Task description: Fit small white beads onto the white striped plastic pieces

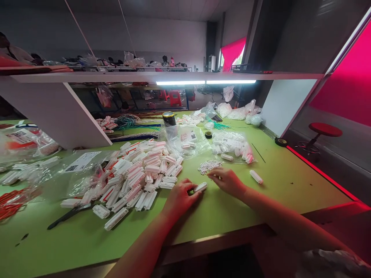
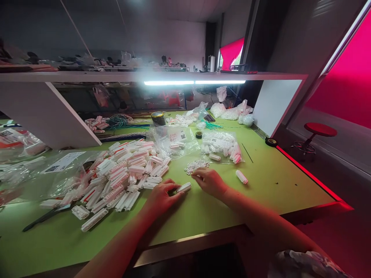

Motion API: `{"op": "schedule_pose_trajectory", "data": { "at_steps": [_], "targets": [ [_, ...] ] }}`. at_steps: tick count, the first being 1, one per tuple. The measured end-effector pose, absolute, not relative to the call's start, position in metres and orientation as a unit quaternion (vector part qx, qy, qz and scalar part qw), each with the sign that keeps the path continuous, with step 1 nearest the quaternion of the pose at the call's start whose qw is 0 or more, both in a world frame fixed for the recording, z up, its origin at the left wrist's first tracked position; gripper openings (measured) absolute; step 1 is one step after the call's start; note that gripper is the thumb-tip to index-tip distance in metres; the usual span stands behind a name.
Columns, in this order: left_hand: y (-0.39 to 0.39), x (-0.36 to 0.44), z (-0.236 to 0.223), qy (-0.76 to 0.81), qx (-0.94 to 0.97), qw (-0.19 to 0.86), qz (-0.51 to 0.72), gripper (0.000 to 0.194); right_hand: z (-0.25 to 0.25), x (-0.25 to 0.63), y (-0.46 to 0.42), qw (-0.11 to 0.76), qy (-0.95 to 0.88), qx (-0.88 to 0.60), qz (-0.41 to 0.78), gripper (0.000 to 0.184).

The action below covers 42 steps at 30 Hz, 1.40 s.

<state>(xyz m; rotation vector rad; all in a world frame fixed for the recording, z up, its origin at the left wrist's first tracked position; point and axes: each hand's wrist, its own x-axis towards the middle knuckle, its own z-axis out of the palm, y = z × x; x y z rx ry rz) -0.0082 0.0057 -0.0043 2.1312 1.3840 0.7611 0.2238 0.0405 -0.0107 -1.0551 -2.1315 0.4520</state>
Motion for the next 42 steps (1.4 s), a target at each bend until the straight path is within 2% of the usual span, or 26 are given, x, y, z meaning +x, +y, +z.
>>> {"op": "schedule_pose_trajectory", "data": {
  "at_steps": [4, 11, 16, 18, 24, 37, 42],
  "targets": [
    [0.006, -0.008, -0.004, 0.512, 0.778, 0.233, 0.28, 0.022, -0.013, 0.238, 0.058, 0.311, -0.817, -0.467, 0.132, 0.011],
    [0.007, -0.009, -0.006, 0.522, 0.775, 0.224, 0.278, 0.022, -0.019, 0.235, 0.055, 0.246, -0.84, -0.462, 0.138, 0.004],
    [0.006, -0.008, -0.006, 0.521, 0.773, 0.226, 0.283, 0.023, -0.02, 0.233, 0.054, 0.213, -0.857, -0.455, 0.114, 0.015],
    [0.006, -0.008, -0.006, 0.521, 0.772, 0.227, 0.283, 0.023, -0.018, 0.23, 0.053, 0.219, -0.858, -0.452, 0.108, 0.019],
    [0.006, -0.006, -0.008, 0.522, 0.776, 0.222, 0.277, 0.022, -0.012, 0.215, 0.041, 0.312, -0.856, -0.384, 0.151, 0.017],
    [0.005, -0.005, -0.006, 0.52, 0.779, 0.223, 0.269, 0.02, -0.015, 0.208, 0.036, 0.245, -0.877, -0.405, 0.081, 0.018],
    [0.005, -0.005, -0.007, 0.523, 0.776, 0.223, 0.274, 0.019, -0.016, 0.207, 0.035, 0.222, -0.893, -0.391, 0.002, 0.02]
  ]
}}
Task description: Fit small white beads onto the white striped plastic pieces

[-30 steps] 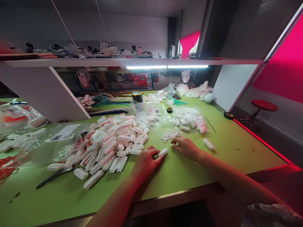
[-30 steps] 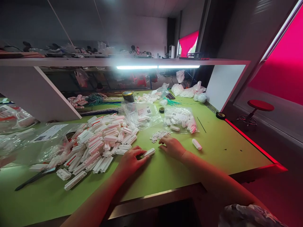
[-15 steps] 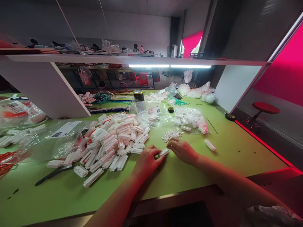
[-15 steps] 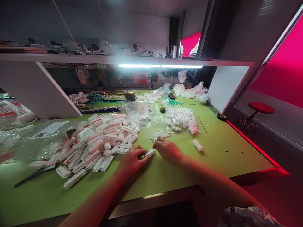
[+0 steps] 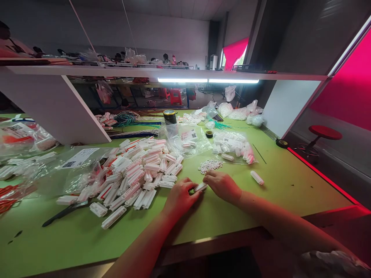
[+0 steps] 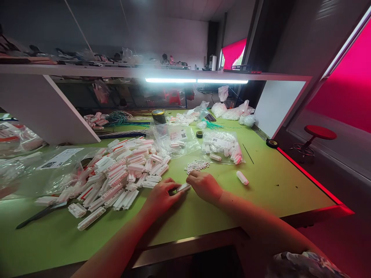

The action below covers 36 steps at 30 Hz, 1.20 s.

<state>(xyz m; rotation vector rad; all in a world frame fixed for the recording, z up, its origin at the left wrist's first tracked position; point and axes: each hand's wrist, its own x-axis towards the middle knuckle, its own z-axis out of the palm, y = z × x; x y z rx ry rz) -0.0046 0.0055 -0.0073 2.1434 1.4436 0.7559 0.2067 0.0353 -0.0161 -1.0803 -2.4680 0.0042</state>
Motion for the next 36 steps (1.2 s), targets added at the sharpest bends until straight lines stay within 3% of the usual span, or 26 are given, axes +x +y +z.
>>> {"op": "schedule_pose_trajectory", "data": {
  "at_steps": [6, 16, 21, 23, 32, 36],
  "targets": [
    [0.006, -0.004, -0.01, 0.521, 0.775, 0.221, 0.281, 0.021, -0.015, 0.205, 0.032, 0.209, -0.907, -0.363, -0.049, 0.017],
    [0.005, -0.006, -0.015, 0.512, 0.785, 0.203, 0.285, 0.02, -0.01, 0.2, 0.012, 0.231, -0.912, -0.34, 0.007, 0.023],
    [0.007, -0.006, -0.02, 0.517, 0.776, 0.216, 0.289, 0.02, -0.024, 0.218, 0.04, 0.343, -0.851, -0.375, 0.133, 0.016],
    [0.008, -0.005, -0.02, 0.519, 0.773, 0.22, 0.291, 0.021, -0.028, 0.232, 0.058, 0.369, -0.814, -0.43, 0.123, 0.014],
    [0.008, -0.004, -0.018, 0.525, 0.77, 0.218, 0.29, 0.02, -0.031, 0.239, 0.08, 0.25, -0.823, -0.504, 0.075, 0.014],
    [0.008, -0.003, -0.018, 0.527, 0.772, 0.211, 0.286, 0.02, -0.024, 0.233, 0.075, 0.261, -0.825, -0.497, 0.065, 0.015]
  ]
}}
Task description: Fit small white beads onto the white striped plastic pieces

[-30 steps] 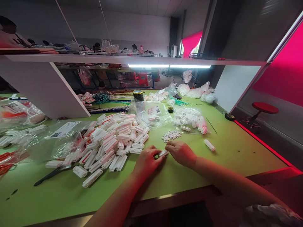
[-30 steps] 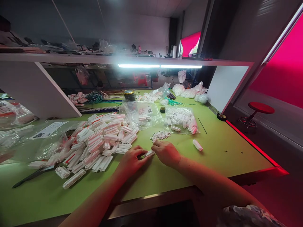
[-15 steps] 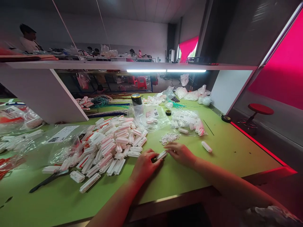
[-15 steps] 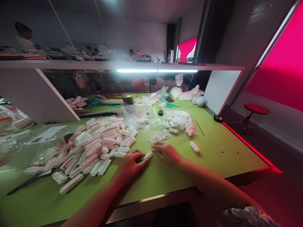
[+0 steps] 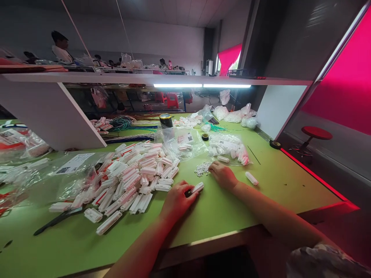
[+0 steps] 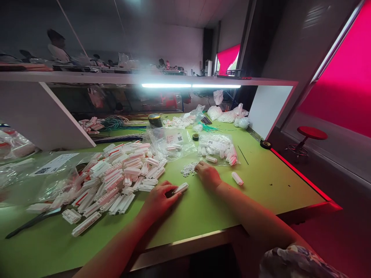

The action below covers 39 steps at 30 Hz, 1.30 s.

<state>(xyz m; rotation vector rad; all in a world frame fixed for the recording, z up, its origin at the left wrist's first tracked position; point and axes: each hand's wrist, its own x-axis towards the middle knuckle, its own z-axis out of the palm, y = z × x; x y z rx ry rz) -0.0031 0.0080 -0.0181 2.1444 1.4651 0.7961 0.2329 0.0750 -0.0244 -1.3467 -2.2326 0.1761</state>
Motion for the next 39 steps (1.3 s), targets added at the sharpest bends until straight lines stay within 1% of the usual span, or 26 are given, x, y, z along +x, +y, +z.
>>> {"op": "schedule_pose_trajectory", "data": {
  "at_steps": [3, 6, 11, 19, 22, 29, 33, 36, 38, 39],
  "targets": [
    [0.008, -0.002, -0.019, 0.528, 0.773, 0.199, 0.29, 0.02, -0.019, 0.228, 0.066, 0.311, -0.844, -0.428, 0.088, 0.017],
    [0.008, -0.002, -0.02, 0.524, 0.777, 0.19, 0.291, 0.02, -0.017, 0.221, 0.055, 0.324, -0.864, -0.371, 0.101, 0.019],
    [0.006, -0.001, -0.018, 0.522, 0.783, 0.18, 0.287, 0.021, -0.019, 0.213, 0.047, 0.297, -0.89, -0.341, 0.059, 0.021],
    [0.006, 0.0, -0.016, 0.519, 0.788, 0.168, 0.286, 0.021, -0.021, 0.208, 0.044, 0.248, -0.906, -0.342, -0.006, 0.013],
    [0.006, 0.001, -0.016, 0.52, 0.787, 0.167, 0.288, 0.019, -0.02, 0.206, 0.041, 0.225, -0.911, -0.344, -0.029, 0.013],
    [0.006, -0.001, -0.019, 0.514, 0.784, 0.189, 0.293, 0.02, -0.008, 0.205, 0.025, 0.212, -0.92, -0.329, -0.011, 0.019],
    [0.006, -0.002, -0.021, 0.516, 0.783, 0.192, 0.289, 0.021, -0.009, 0.205, 0.021, 0.242, -0.91, -0.331, 0.052, 0.02],
    [0.007, -0.003, -0.021, 0.516, 0.779, 0.202, 0.294, 0.022, -0.015, 0.216, 0.035, 0.303, -0.876, -0.355, 0.12, 0.017],
    [0.008, -0.003, -0.022, 0.518, 0.775, 0.207, 0.298, 0.022, -0.019, 0.229, 0.051, 0.34, -0.839, -0.413, 0.103, 0.016],
    [0.008, -0.003, -0.022, 0.518, 0.773, 0.21, 0.3, 0.022, -0.021, 0.236, 0.059, 0.336, -0.824, -0.449, 0.082, 0.015]
  ]
}}
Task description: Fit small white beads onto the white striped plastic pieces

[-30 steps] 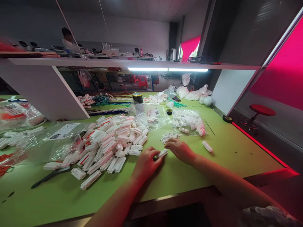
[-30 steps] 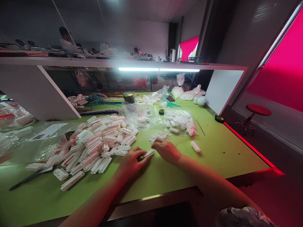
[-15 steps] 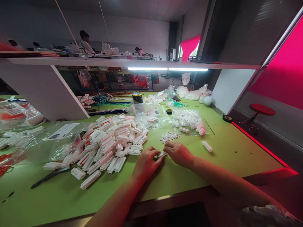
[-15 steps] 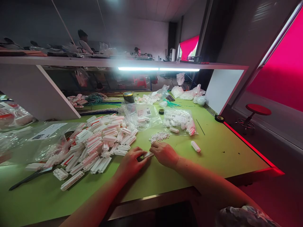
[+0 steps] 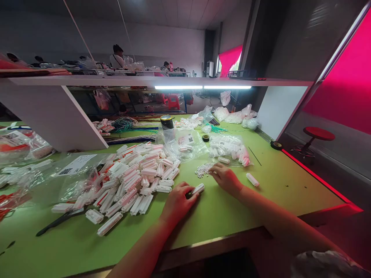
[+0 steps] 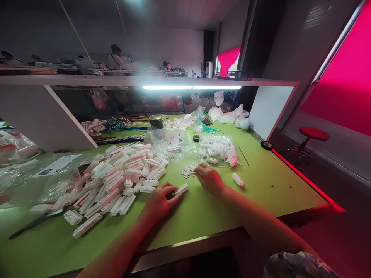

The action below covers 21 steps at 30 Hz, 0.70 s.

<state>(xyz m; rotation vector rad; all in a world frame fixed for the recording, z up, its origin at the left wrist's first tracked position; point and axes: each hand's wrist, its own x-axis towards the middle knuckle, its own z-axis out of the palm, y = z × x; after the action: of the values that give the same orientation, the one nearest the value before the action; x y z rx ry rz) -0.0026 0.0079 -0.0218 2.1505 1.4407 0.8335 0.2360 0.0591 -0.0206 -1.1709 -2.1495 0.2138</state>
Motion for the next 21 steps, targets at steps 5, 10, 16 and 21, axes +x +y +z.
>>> {"op": "schedule_pose_trajectory", "data": {
  "at_steps": [5, 10, 16, 21],
  "targets": [
    [0.008, -0.003, -0.023, 0.521, 0.768, 0.212, 0.307, 0.022, -0.028, 0.26, 0.087, 0.217, -0.801, -0.558, 0.011, 0.016],
    [0.008, -0.003, -0.022, 0.521, 0.77, 0.203, 0.309, 0.021, -0.027, 0.256, 0.085, 0.219, -0.795, -0.566, 0.011, 0.02],
    [0.008, -0.001, -0.02, 0.521, 0.776, 0.195, 0.297, 0.019, -0.016, 0.231, 0.059, 0.357, -0.789, -0.445, 0.227, 0.01],
    [0.008, 0.0, -0.021, 0.52, 0.781, 0.185, 0.293, 0.018, -0.016, 0.21, 0.043, 0.357, -0.802, -0.398, 0.267, 0.011]
  ]
}}
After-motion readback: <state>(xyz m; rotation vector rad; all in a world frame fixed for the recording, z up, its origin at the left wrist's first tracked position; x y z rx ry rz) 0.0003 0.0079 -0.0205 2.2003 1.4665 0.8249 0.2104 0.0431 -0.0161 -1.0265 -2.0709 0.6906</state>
